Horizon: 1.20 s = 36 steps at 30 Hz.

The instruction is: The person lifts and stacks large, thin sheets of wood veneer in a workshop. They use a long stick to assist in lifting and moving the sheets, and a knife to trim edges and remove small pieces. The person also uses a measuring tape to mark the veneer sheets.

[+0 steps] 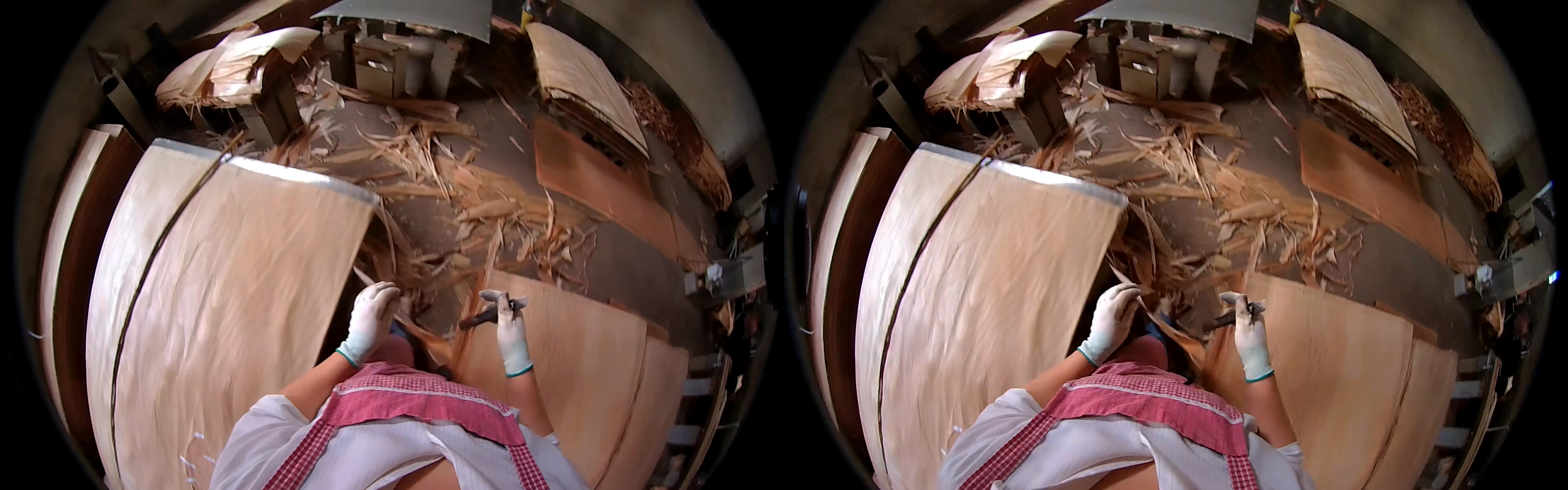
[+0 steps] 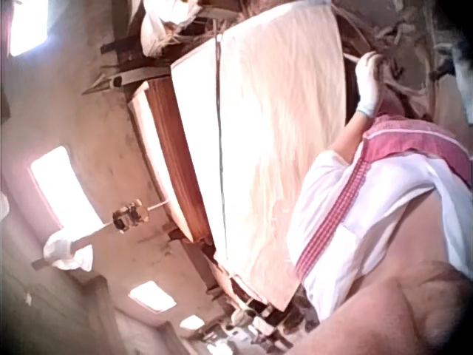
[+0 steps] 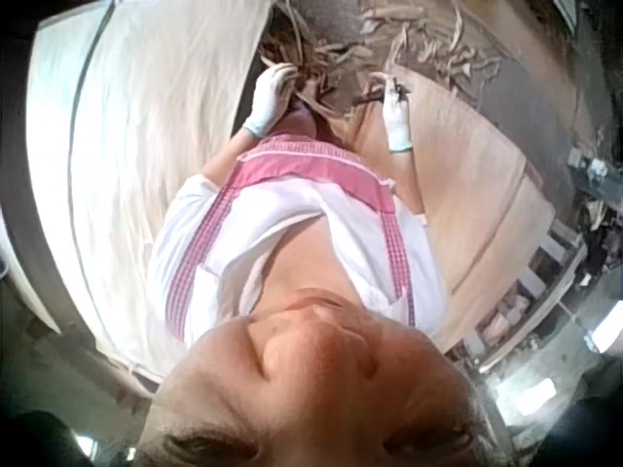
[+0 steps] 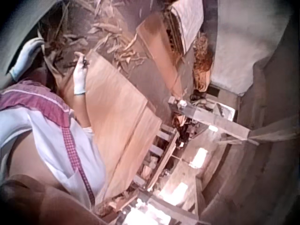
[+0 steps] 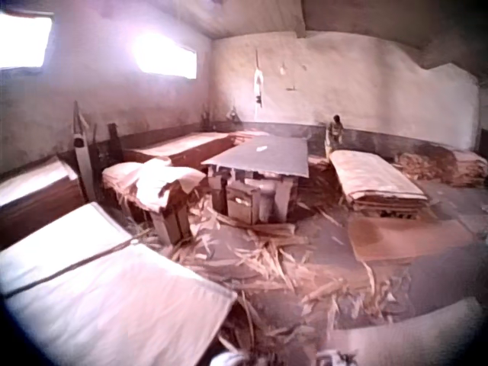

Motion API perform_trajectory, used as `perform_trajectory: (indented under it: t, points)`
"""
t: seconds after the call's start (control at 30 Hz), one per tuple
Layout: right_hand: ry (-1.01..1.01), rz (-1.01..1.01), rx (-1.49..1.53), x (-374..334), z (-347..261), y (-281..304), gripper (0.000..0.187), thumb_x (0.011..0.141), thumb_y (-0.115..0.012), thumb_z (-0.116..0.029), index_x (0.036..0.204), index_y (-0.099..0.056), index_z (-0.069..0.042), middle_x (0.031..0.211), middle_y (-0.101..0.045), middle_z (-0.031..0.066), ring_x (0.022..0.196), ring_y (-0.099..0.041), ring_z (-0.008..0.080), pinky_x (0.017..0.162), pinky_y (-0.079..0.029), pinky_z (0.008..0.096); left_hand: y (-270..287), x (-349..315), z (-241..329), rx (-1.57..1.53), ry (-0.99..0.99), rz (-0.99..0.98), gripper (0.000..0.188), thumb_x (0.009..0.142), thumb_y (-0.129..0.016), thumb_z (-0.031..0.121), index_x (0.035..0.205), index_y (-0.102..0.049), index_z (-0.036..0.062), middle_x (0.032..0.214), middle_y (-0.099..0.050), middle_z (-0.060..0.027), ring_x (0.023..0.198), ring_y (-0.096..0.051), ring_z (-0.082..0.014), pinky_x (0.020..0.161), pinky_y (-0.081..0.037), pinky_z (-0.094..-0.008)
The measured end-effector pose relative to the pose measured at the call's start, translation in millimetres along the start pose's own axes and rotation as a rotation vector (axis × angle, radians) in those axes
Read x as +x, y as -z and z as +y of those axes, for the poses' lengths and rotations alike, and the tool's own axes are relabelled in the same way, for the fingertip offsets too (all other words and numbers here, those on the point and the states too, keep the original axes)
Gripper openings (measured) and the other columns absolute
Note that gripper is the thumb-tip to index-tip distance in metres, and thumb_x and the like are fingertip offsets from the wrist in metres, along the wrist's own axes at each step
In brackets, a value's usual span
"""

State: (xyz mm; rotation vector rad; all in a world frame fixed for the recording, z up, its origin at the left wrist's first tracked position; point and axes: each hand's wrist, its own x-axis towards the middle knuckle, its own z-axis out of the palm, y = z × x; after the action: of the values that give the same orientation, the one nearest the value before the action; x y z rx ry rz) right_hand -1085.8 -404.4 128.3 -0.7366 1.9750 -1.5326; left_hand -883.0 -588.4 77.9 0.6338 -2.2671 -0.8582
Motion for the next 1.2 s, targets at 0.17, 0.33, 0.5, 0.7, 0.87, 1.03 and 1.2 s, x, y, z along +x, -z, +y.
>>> perform_trajectory:
  t: [0.17, 0.33, 0.5, 0.7, 0.87, 1.03, 1.2]
  points:
    - [0.078, -0.247, 0.297, 125, -113, -23, 0.039, 0.101, -0.041, -0.036, 0.102, -0.062, -0.003, 0.085, -0.062, 0.0032, 0.07, -0.055, 0.0105, 0.061, -0.044, 0.0235, -8, 128, -76, 0.08, 0.103, 0.189, 0.02, 0.081, -0.061, 0.008, 0.1, -0.062, 0.003, 0.108, -0.061, -0.0145, 0.104, -0.056, -0.0338, 0.091, -0.044, -0.0411]
    - [0.262, -1.448, 1.463, 222, -242, -19, 0.024, 0.093, -0.044, -0.023, 0.073, -0.047, -0.011, 0.081, -0.048, 0.004, 0.06, -0.048, 0.0151, 0.046, -0.039, 0.0281, 30, 229, -156, 0.17, 0.249, 0.336, 0.021, 0.076, -0.064, 0.009, 0.097, -0.063, 0.0052, 0.105, -0.062, -0.0132, 0.102, -0.056, -0.0334, 0.09, -0.044, -0.0433]
    - [-0.05, -1.728, 1.632, 328, -299, -85, 0.033, 0.096, -0.045, -0.025, 0.073, -0.054, -0.003, 0.059, -0.04, 0.0022, 0.044, -0.044, 0.0136, 0.038, -0.036, 0.0262, 52, 284, -243, 0.567, 0.499, 0.654, 0.024, 0.076, -0.065, 0.01, 0.099, -0.064, 0.0056, 0.107, -0.062, -0.0145, 0.104, -0.055, -0.0339, 0.093, -0.042, -0.044]
    - [-0.121, -1.72, 1.042, 497, -274, -152, 0.048, 0.094, -0.052, -0.039, 0.064, -0.062, -0.003, 0.087, -0.055, 0.0169, 0.057, -0.054, 0.0212, 0.05, -0.046, 0.0318, 63, 252, -295, 0.838, 0.844, 0.736, 0.026, 0.076, -0.064, 0.01, 0.101, -0.061, 0.0048, 0.108, -0.06, -0.0169, 0.106, -0.054, -0.0339, 0.094, -0.04, -0.0452]
    - [-0.415, -2.283, 1.727, 594, -334, -224, 0.046, 0.098, -0.043, -0.034, 0.066, -0.055, -0.003, 0.07, -0.046, 0.008, 0.049, -0.048, 0.0176, 0.042, -0.038, 0.0302, 70, 309, -293, 0.792, 1.111, 0.756, 0.023, 0.08, -0.062, 0.011, 0.102, -0.061, 0.0053, 0.106, -0.061, -0.0153, 0.103, -0.054, -0.0348, 0.091, -0.042, -0.0446]
    - [-0.336, -2.074, 0.852, 670, -295, -307, 0.036, 0.095, -0.049, -0.029, 0.085, -0.062, 0.003, 0.091, -0.057, 0.0127, 0.071, -0.058, 0.0219, 0.063, -0.047, 0.0317, 92, 351, -306, 0.328, 1.124, 1.032, 0.033, 0.09, -0.06, 0.02, 0.117, -0.056, 0.0011, 0.11, -0.062, -0.0165, 0.105, -0.057, -0.0321, 0.09, -0.045, -0.0371]
    - [-0.396, -1.825, 0.573, 710, -316, -427, 0.041, 0.093, -0.053, -0.039, 0.082, -0.057, 0.0, 0.087, -0.054, 0.0177, 0.072, -0.052, 0.0244, 0.067, -0.043, 0.0331, 117, 377, -412, -0.936, 0.745, 1.593, 0.056, 0.095, -0.055, 0.03, 0.138, -0.035, 0.0017, 0.133, -0.047, -0.0124, 0.123, -0.046, -0.027, 0.099, -0.041, -0.038]
